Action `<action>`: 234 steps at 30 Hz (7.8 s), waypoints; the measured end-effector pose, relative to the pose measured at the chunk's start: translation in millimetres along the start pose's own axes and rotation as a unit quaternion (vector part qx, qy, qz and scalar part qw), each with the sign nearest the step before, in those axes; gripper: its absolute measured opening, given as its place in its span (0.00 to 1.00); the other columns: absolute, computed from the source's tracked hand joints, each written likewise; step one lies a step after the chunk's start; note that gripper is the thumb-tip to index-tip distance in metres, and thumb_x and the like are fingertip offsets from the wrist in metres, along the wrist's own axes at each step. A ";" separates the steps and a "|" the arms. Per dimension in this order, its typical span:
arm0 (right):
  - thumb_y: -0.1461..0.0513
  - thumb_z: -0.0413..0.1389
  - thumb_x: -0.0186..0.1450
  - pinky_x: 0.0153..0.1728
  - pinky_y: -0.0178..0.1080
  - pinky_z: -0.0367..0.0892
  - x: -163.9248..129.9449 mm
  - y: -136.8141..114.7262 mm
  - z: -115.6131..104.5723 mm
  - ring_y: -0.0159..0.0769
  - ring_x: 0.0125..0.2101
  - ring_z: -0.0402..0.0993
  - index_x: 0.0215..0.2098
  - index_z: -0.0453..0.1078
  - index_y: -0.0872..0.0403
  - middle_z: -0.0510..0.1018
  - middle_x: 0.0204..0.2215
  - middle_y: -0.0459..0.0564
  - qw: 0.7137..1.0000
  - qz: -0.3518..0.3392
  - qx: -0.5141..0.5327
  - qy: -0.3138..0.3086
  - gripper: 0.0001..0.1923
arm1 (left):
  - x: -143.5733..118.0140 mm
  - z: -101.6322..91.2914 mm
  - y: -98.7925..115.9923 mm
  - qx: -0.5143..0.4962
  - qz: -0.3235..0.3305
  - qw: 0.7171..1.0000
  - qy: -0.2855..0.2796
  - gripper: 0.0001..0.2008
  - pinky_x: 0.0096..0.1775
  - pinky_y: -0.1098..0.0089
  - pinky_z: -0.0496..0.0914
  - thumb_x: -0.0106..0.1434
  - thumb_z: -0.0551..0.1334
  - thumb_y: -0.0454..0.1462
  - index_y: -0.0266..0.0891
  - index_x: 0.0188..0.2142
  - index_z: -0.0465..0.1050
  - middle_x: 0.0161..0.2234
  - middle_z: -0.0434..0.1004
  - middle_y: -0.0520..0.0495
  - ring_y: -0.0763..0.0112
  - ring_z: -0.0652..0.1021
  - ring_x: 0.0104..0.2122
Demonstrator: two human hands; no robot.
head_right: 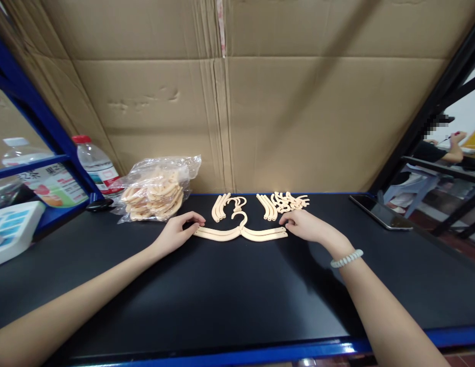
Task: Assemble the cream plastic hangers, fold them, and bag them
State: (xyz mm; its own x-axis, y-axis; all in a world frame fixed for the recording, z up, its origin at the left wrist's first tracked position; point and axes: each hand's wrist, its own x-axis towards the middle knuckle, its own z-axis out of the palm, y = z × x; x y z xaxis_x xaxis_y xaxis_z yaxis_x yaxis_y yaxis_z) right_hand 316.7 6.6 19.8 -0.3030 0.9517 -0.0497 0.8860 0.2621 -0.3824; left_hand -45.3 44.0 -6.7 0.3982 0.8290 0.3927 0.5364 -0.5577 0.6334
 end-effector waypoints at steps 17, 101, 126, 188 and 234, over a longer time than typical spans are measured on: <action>0.69 0.47 0.60 0.31 0.36 0.62 -1.7 -2.2 -1.9 0.36 0.27 0.70 0.43 0.75 0.61 0.78 0.28 0.52 1.000 0.002 -0.008 -0.003 0.18 | 0.6 0.5 -3.1 0.003 -0.001 1.000 0.004 0.11 0.36 0.69 0.71 0.57 0.52 0.30 0.37 0.34 0.73 0.31 0.79 0.48 0.68 0.78 0.32; 0.56 0.64 0.58 0.38 0.39 0.73 -9.7 -87.2 46.5 0.36 0.38 0.75 0.34 0.70 0.56 0.75 0.36 0.50 0.784 -0.024 0.611 -0.106 0.13 | -37.8 36.5 67.4 -0.342 -0.123 0.930 0.055 0.13 0.36 0.67 0.77 0.57 0.65 0.41 0.39 0.33 0.61 0.32 0.73 0.51 0.70 0.79 0.31; 0.59 0.65 0.55 0.32 0.36 0.74 -11.4 -96.4 50.8 0.35 0.29 0.79 0.29 0.68 0.57 0.77 0.26 0.48 0.792 0.024 0.607 -0.058 0.13 | -43.5 38.6 72.4 -0.299 -0.076 0.951 0.036 0.05 0.35 0.71 0.75 0.60 0.63 0.36 0.36 0.32 0.69 0.32 0.71 0.50 0.71 0.79 0.31; 0.58 0.54 0.65 0.32 0.43 0.73 26.1 -28.3 22.1 0.37 0.25 0.76 0.37 0.74 0.53 0.79 0.27 0.49 0.905 -0.108 0.313 0.269 0.09 | -42.2 46.0 87.8 -0.505 -0.260 0.823 -0.002 0.18 0.40 0.71 0.73 0.54 0.70 0.35 0.37 0.38 0.63 0.31 0.78 0.50 0.74 0.79 0.31; 0.62 0.59 0.59 0.39 0.39 0.71 -10.2 -106.8 61.9 0.33 0.34 0.74 0.42 0.69 0.53 0.76 0.34 0.47 0.827 -0.111 0.551 0.031 0.12 | -40.2 49.2 78.7 -0.424 -0.083 0.898 -0.080 0.11 0.48 0.63 0.68 0.58 0.64 0.33 0.39 0.39 0.65 0.35 0.73 0.48 0.68 0.75 0.39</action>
State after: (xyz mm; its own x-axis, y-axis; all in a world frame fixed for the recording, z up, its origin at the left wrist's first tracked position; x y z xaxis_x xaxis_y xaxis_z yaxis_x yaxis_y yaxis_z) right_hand 203.5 -41.0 4.0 -0.3667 0.9149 0.1690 -0.0562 0.1595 -0.9856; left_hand 17.5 -35.3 -5.4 0.5039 0.8430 0.1883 -0.1340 -0.1391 0.9812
